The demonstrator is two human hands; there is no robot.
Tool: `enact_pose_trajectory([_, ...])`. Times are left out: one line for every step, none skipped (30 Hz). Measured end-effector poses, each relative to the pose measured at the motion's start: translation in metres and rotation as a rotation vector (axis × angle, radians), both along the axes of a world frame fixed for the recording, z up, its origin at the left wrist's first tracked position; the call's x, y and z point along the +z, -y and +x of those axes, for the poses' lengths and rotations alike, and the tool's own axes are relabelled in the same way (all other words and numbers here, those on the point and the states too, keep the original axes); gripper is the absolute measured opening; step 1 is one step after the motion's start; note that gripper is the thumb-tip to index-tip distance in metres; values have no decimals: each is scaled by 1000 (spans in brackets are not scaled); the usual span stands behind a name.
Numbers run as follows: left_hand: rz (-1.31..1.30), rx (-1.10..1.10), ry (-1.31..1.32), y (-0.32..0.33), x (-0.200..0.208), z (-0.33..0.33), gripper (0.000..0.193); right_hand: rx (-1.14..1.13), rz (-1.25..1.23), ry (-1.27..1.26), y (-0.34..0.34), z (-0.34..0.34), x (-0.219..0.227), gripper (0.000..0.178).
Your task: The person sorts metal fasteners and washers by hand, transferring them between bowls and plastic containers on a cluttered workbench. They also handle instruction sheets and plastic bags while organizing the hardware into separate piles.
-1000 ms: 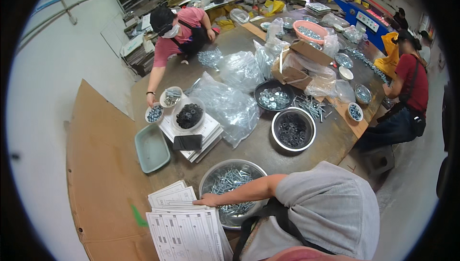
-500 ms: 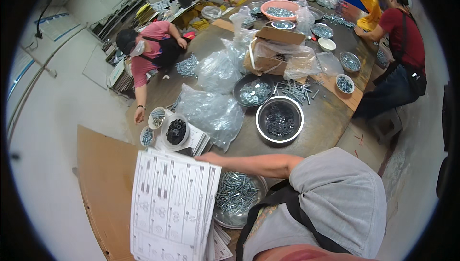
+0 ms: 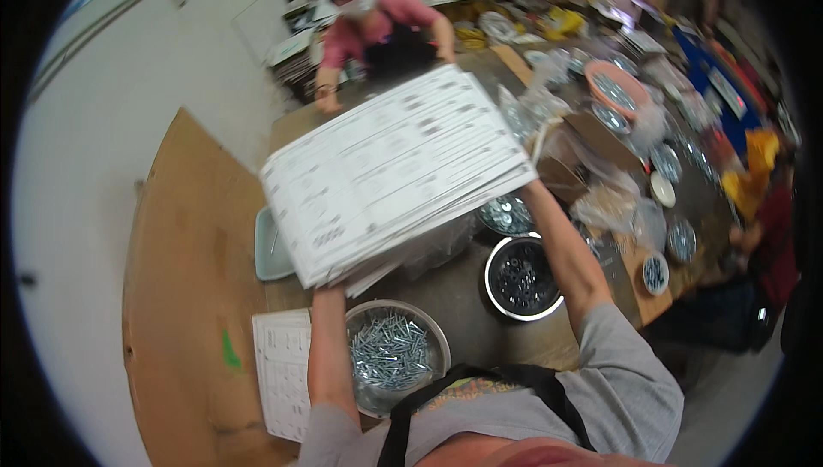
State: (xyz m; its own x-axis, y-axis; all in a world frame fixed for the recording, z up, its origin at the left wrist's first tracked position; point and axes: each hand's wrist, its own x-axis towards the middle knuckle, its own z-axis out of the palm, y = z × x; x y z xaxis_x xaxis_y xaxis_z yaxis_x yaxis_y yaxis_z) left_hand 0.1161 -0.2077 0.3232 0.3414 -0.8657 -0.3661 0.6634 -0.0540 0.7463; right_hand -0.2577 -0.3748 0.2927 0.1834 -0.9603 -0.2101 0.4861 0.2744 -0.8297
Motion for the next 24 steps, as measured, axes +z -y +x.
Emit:
enact_pose_trajectory([1,0,-15,18,-2,-3,38,-26,39,6,13,-7,3,58])
enact_pose_trajectory([-3,-2,-32,36,-3,-7,38,-52,69,10,24,-13,4,58])
enact_pose_trajectory([-9,-2,-40,53,-3,-10,38,-74,98,11,34,-18,3,58])
enact_pose_trajectory([-14,-5,-51,64,-9,-10,38,-102,115,12,38,-24,0,58])
enact_pose_trajectory([-15,-7,-57,78,-13,-12,38,-125,134,10,44,-28,-4,58])
enact_pose_trajectory([-15,-9,-64,89,-16,-13,38,-145,152,10,49,-34,-8,58])
enact_pose_trajectory([-9,-7,-64,103,-21,-15,38,-166,172,7,53,-40,-12,58])
enact_pose_trajectory([-3,-5,-67,115,-26,-16,38,-181,192,1,57,-45,-16,58])
enact_pose_trajectory([6,-2,-77,127,-33,-18,38,-195,215,-5,59,-50,-21,58])
enact_pose_trajectory([20,7,-85,137,-40,-17,38,-206,238,-17,62,-54,-25,58])
enact_pose_trajectory([35,17,-95,146,-47,-18,38,-216,265,-30,65,-60,-27,59])
enact_pose_trajectory([52,28,-106,153,-54,-17,38,-222,290,-40,68,-62,-31,59])
enact_pose_trajectory([69,39,-112,159,-60,-17,38,-235,316,-49,73,-67,-33,59])
enact_pose_trajectory([91,49,-123,166,-65,-15,38,-236,326,-70,77,-69,-38,59])
enact_pose_trajectory([105,50,-123,174,-69,-15,38,-207,305,-72,83,-72,-41,60])
enact_pose_trajectory([124,50,-128,180,-74,-16,38,-202,274,-113,87,-75,-47,66])
enact_pose_trajectory([140,53,-133,185,-79,-15,38,-177,231,-140,92,-77,-52,73])
enact_pose_trajectory([152,50,-131,192,-83,-15,38,-242,264,-179,97,-80,-58,76])
enact_pose_trajectory([171,7,-151,200,-88,-16,38,-206,260,-183,102,-83,-63,76])
enact_pose_trajectory([180,40,-124,207,-93,-16,38,-202,270,-190,108,-85,-66,76])
enact_pose_trajectory([188,25,-110,215,-97,-16,38,-195,279,-195,111,-87,-70,76])
enact_pose_trajectory([151,39,-102,222,-103,-16,43,-189,286,-199,116,-88,-71,76])
enact_pose_trajectory([121,25,-82,228,-107,-15,48,-185,287,-202,119,-89,-72,76])
enact_pose_trajectory([197,69,-34,232,-112,-15,52,-176,287,-204,123,-89,-70,76])
